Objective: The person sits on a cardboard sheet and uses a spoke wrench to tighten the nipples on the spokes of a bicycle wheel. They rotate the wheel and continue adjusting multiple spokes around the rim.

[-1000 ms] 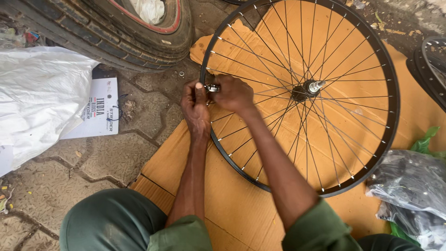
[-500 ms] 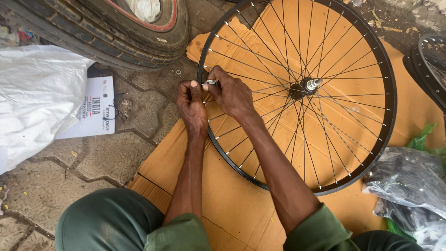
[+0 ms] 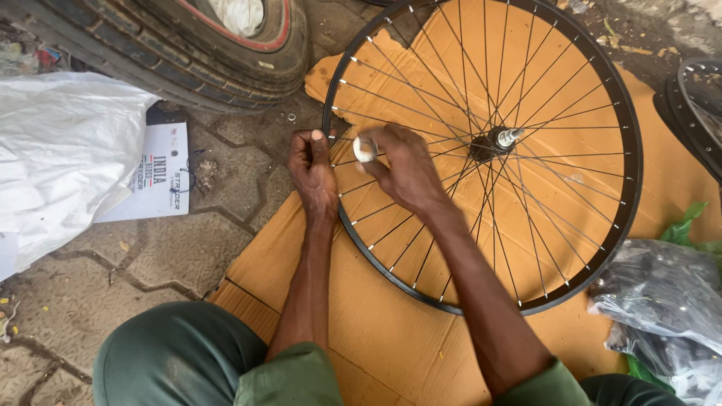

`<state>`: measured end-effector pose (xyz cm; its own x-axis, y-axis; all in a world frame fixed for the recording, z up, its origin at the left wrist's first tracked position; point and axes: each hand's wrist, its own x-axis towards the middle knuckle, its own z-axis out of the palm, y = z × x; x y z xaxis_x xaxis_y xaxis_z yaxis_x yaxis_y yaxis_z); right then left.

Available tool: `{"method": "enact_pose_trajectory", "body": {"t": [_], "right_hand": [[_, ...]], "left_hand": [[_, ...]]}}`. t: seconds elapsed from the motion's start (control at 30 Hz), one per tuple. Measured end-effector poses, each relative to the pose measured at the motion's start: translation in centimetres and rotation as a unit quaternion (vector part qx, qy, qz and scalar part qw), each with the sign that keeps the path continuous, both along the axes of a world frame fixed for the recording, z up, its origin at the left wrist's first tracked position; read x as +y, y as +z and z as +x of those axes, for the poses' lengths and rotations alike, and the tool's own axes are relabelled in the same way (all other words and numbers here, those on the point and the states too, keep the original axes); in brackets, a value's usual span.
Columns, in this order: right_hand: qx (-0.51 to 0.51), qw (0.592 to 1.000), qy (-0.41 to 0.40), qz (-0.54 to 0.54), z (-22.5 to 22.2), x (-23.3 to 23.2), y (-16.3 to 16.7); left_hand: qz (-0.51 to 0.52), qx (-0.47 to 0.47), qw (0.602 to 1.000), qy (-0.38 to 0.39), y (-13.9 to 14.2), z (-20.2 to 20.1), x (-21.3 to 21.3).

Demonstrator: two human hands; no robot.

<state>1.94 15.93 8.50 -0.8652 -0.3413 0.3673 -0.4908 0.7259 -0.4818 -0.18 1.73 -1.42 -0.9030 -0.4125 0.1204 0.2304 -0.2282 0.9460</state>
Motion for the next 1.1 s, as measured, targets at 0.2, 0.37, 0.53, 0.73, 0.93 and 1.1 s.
{"method": "enact_pose_trajectory", "body": {"t": [0.2,0.37,0.53,0.73,0.93,1.1], "right_hand": [[-0.163,0.984,0.043,0.063,-0.1,-0.5,0.2],[-0.118,0.979,-0.032,0.164,-0.4,-2.4,-0.1],[-0.165,0.985,0.035,0.040,0.0,-1.4,0.8],[-0.197,0.973,-0.082,0.090,-0.3,-2.8,0.4],[-0.210,0.976,0.004,0.056,-0.8,-1.8,-0.1],[-0.139,0.982,-0.054,0.117,-0.8,-2.4,-0.7]], "left_hand": [[0.058,-0.023,0.998,-0.021,0.0,-0.1,-0.1],[0.033,-0.013,0.999,-0.014,-0.2,0.0,-0.2],[0.031,-0.019,0.999,0.000,-0.3,-0.1,0.0],[0.039,-0.043,0.998,-0.012,0.1,0.0,-0.1],[0.029,-0.026,0.999,0.000,-0.1,-0.1,-0.1],[0.035,-0.014,0.999,-0.008,-0.1,-0.1,-0.1]]}}
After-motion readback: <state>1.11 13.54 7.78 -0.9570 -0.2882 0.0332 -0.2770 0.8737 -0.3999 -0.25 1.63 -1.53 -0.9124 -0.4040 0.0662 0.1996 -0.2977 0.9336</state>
